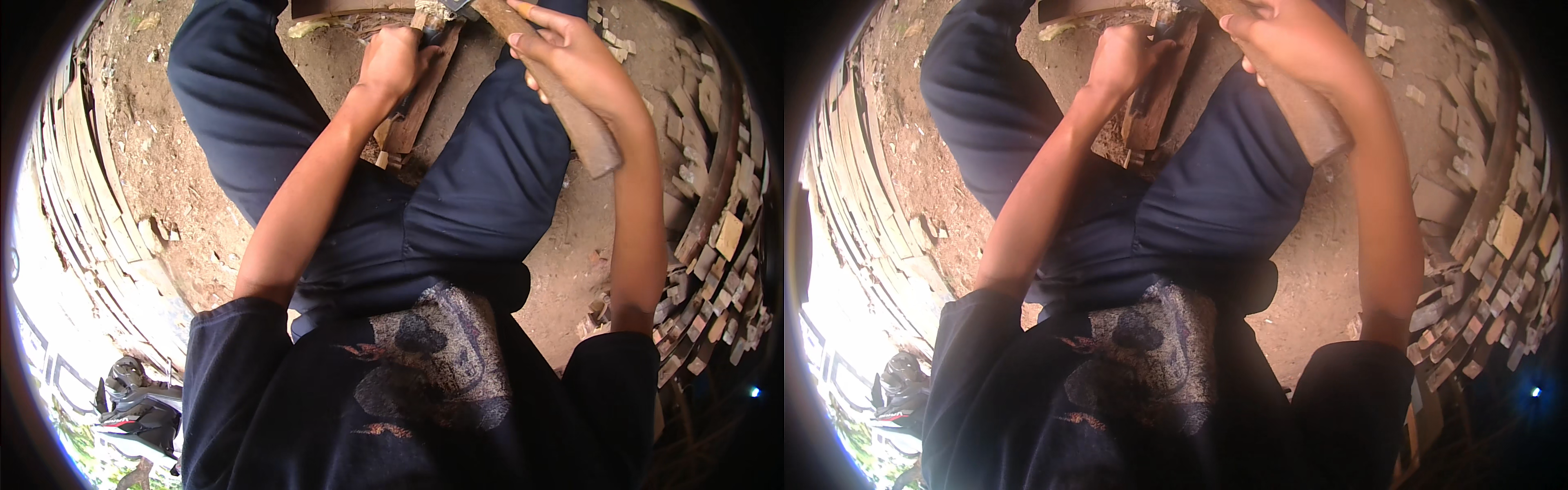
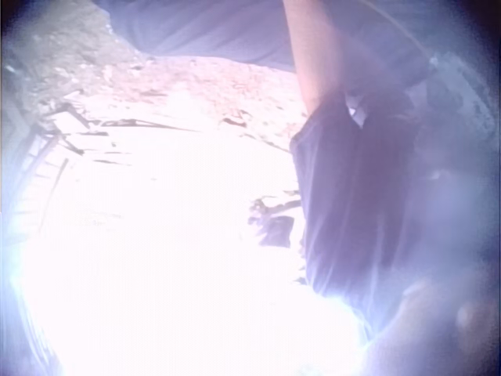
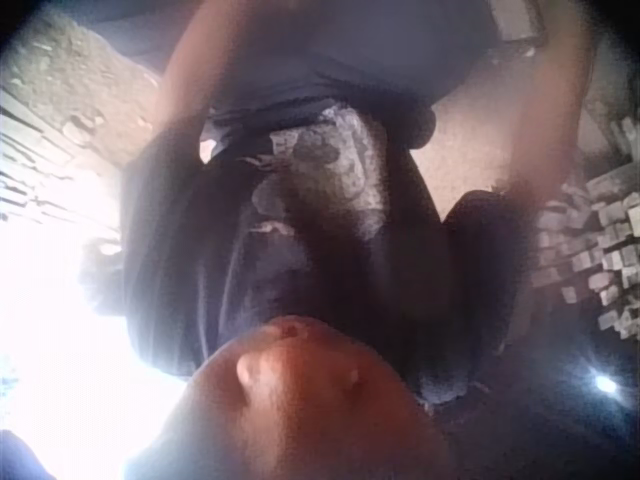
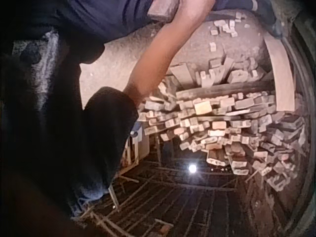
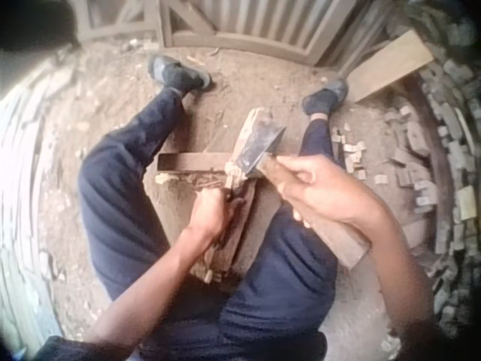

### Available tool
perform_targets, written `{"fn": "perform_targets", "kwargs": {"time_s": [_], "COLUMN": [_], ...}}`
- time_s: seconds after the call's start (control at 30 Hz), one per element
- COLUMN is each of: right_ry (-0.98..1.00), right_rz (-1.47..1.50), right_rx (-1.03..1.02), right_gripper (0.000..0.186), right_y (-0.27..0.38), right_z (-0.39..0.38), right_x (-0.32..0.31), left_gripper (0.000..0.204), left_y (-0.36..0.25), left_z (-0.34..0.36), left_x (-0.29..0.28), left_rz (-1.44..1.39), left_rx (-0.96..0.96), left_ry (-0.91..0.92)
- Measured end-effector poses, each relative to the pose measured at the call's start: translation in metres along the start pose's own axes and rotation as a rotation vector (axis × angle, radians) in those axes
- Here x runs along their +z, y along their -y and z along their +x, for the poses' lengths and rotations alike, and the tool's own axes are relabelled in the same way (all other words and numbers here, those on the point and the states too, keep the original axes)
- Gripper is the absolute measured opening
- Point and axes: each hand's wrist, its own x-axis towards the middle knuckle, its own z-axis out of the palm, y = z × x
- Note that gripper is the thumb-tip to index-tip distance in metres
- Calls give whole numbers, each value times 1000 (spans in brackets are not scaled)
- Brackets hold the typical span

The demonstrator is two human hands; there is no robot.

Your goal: The person sits on the ground and uses a chisel and mallet to carve a piece of wood held between their legs. They repeatedly strike the chisel to remove wood shavings and shape the piece.

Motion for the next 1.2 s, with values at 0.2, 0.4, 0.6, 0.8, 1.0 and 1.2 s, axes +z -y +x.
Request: {"fn": "perform_targets", "kwargs": {"time_s": [0.2, 0.4, 0.6, 0.8, 1.0, 1.2], "right_ry": [-157, -276, 108, -155, 38, -10], "right_rz": [27, -92, -120, 33, -111, 300], "right_rx": [-74, -1, 146, -14, 44, 93], "right_gripper": [44, 51, 45, 49, 47, 65], "right_y": [22, 17, 8, 23, -21, -64], "right_z": [-16, 19, 24, 12, 20, 10], "right_x": [-8, -1, -33, -26, -3, 17], "left_gripper": [35, 33, 34, 33, 36, 37], "left_y": [-9, -9, -5, -13, -10, -7], "left_z": [0, -1, -5, -3, -16, -32], "left_x": [-8, -11, -5, -14, -17, -6], "left_rz": [-31, -61, -25, -70, 7, 15], "left_rx": [-29, -74, -65, -72, -146, -140], "left_ry": [48, 50, 56, 76, 214, 179]}}
